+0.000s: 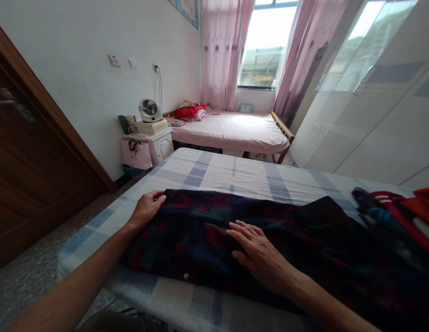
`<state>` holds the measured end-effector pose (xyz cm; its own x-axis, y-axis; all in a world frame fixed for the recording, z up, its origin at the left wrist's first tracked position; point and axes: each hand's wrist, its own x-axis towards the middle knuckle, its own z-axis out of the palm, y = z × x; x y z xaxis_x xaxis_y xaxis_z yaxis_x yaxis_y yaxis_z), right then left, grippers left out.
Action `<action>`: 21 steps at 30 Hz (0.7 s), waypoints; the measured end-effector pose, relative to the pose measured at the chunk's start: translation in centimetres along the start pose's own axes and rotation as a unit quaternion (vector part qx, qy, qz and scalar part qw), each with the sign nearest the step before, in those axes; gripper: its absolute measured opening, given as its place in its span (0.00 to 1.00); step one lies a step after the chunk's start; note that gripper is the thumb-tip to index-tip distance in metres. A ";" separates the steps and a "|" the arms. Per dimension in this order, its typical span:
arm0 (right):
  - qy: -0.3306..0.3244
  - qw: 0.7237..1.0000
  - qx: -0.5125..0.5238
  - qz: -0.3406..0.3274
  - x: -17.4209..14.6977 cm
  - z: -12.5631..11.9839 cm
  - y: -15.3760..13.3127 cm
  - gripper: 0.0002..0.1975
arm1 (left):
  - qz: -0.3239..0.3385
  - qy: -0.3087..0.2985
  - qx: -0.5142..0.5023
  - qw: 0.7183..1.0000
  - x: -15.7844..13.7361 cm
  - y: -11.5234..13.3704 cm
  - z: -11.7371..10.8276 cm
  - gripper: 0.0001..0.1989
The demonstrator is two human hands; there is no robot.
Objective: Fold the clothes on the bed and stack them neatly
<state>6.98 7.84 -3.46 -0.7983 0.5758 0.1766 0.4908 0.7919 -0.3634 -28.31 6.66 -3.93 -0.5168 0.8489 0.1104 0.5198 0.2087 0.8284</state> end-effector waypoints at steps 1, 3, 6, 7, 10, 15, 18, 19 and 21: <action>0.012 1.000 -0.001 0.006 -0.3 -0.2 0.1 0.20 | -0.002 -0.013 -0.006 1.000 0.2 0.2 0.1 0.25; 0.032 0.999 -0.006 0.021 -0.7 -0.5 0.6 0.19 | 0.002 -0.026 -0.014 1.000 0.6 0.7 0.2 0.29; 0.047 0.998 -0.017 0.038 -1.2 -0.9 1.3 0.19 | 0.025 -0.011 -0.017 0.999 1.2 1.5 0.4 0.34; 0.050 0.998 -0.019 0.042 -1.4 -0.9 1.4 0.19 | 0.036 0.000 -0.011 0.999 1.4 1.6 0.5 0.34; 0.046 0.998 -0.021 0.045 -2.1 -1.1 1.1 0.18 | 0.064 0.014 0.038 0.997 1.6 1.1 0.9 0.29; 0.096 0.993 -0.026 0.069 -4.4 -2.8 1.4 0.18 | 0.120 0.016 0.137 0.983 1.2 0.8 1.4 0.17; 0.189 0.966 -0.090 0.152 -6.5 -5.1 4.3 0.18 | 0.188 -0.012 0.174 0.967 0.4 2.4 1.8 0.18; 0.213 0.952 -0.117 0.186 -7.3 -5.9 5.6 0.18 | 0.220 -0.036 0.188 0.957 -0.1 3.1 2.2 0.19; 0.238 0.922 -0.171 0.254 -8.7 -7.3 8.4 0.19 | 0.284 -0.097 0.214 0.930 -1.6 4.3 3.3 0.22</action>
<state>20.57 10.99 -1.41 -0.2317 0.8497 0.4736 0.9056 0.3662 -0.2139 -22.98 7.85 -2.34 0.0342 0.9444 0.3269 0.9160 -0.1605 0.3678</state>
